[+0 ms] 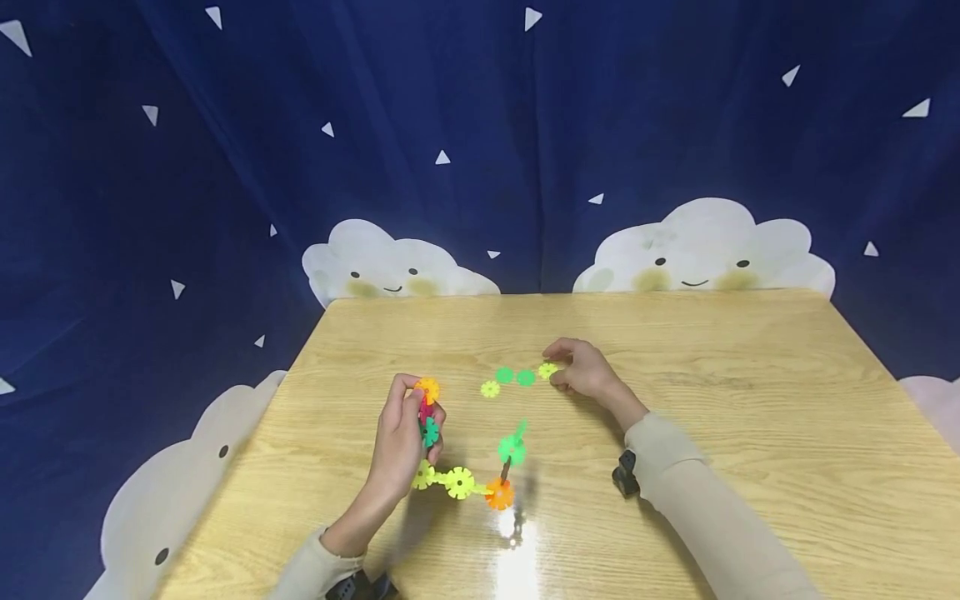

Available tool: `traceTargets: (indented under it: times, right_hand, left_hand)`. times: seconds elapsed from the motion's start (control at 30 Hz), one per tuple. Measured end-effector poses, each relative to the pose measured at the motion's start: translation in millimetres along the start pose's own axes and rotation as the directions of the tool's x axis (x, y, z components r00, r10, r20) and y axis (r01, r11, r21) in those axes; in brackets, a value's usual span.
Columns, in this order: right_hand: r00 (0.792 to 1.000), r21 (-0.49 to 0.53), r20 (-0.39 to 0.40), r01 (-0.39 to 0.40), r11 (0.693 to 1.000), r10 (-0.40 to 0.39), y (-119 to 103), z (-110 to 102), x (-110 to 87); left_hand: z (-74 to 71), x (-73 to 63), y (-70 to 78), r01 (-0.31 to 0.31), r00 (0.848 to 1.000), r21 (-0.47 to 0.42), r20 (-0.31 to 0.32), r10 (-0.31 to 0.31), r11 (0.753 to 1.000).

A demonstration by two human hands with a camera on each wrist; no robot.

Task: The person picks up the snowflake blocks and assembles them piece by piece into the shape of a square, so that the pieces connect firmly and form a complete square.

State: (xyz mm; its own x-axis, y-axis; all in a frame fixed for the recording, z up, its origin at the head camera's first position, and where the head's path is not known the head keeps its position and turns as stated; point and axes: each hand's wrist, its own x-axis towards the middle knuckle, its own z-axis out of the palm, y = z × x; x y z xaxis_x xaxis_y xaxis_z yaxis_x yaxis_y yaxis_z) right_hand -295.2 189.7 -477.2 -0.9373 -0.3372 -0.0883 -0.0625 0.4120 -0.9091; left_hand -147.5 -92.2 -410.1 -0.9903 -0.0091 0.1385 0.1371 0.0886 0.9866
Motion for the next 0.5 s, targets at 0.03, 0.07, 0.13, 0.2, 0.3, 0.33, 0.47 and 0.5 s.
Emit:
traceTargets:
  times: [0.03, 0.07, 0.13, 0.2, 0.3, 0.33, 0.47, 0.5]
  right_hand:
    - [1.000, -0.012, -0.005, 0.002, 1.000, -0.002, 0.9, 0.2, 0.5]
    - [1.000, -0.027, -0.007, 0.010, 1.000, -0.010, 1.2, 0.4, 0.8]
    - [1.000, -0.065, -0.018, 0.024, 0.998, -0.025, 2.3, 1.1, 1.6]
    - [0.998, -0.109, -0.033, 0.045, 0.993, -0.049, 2.4, 2.3, 2.1]
    - [0.996, -0.173, -0.042, 0.074, 0.982, -0.083, 2.8, 4.6, 3.4]
    - [0.996, -0.182, -0.041, 0.075, 0.980, -0.084, 2.9, 5.5, 3.9]
    - [0.997, -0.202, -0.022, 0.074, 0.976, -0.080, 2.8, 8.1, 4.5]
    - [0.997, -0.215, -0.019, 0.071, 0.974, -0.077, 2.7, 8.5, 4.0]
  left_hand:
    - [0.1, 0.1, 0.3, -0.002, 1.000, 0.002, -0.005, 0.002, 1.000]
    - [0.3, 0.2, 0.6, -0.002, 1.000, 0.004, -0.011, 0.002, 1.000]
    - [0.5, -0.1, 1.5, -0.005, 1.000, -0.001, -0.021, 0.005, 1.000]
    - [0.6, -0.3, 1.9, 0.000, 1.000, -0.009, -0.031, -0.001, 1.000]
    - [0.8, -0.4, 1.8, 0.007, 0.999, -0.021, -0.041, -0.008, 1.000]
    - [0.9, -0.3, 1.6, 0.008, 0.999, -0.025, -0.041, -0.009, 1.000]
    - [1.2, -0.4, 0.5, 0.013, 0.999, -0.045, -0.031, -0.014, 0.999]
    - [1.3, -0.6, 0.2, 0.015, 0.999, -0.052, -0.028, -0.016, 0.999]
